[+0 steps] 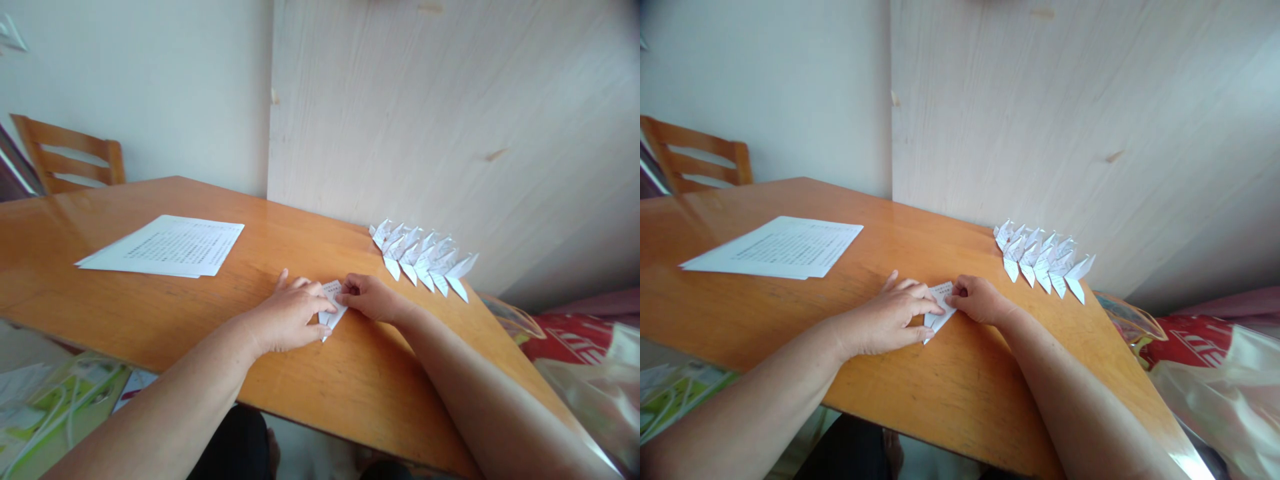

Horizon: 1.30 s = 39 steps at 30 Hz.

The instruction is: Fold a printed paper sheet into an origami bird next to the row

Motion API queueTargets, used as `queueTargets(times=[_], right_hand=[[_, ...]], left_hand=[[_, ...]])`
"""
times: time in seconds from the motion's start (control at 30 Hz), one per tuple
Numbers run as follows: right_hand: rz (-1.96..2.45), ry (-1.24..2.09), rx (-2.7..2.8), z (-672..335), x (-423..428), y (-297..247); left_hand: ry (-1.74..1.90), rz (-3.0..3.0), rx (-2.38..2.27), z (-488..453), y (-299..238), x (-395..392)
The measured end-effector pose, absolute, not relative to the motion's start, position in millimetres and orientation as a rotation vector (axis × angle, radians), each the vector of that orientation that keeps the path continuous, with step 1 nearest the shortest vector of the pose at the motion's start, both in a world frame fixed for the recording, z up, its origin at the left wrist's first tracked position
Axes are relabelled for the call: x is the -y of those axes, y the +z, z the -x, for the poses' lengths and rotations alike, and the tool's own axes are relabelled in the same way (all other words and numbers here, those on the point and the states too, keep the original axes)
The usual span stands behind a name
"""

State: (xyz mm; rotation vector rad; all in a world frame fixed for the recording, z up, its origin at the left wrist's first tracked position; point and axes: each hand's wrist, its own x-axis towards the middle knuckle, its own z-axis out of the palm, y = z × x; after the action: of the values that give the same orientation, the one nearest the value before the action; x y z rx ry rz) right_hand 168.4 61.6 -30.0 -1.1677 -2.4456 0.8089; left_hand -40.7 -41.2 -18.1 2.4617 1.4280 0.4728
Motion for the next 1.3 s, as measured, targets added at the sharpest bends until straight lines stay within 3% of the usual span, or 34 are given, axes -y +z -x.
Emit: queueTargets(times=[0.5, 1.0, 1.3], right_hand=[[1.131, 0.864, 2.430, -169.2, -65.5, -32.8], [1.118, 0.468, 2.425, -174.7, -67.9, -40.6], [1.297, 0.541, 2.437, -193.8, -67.4, -32.3]], left_hand=[[0.465, -2.421, -1.328, 36.7, -14.3, 42.1], [0.444, -2.441, -1.380, 37.8, -15.9, 40.3], [0.446, -2.437, -1.381, 37.7, -14.5, 40.5]])
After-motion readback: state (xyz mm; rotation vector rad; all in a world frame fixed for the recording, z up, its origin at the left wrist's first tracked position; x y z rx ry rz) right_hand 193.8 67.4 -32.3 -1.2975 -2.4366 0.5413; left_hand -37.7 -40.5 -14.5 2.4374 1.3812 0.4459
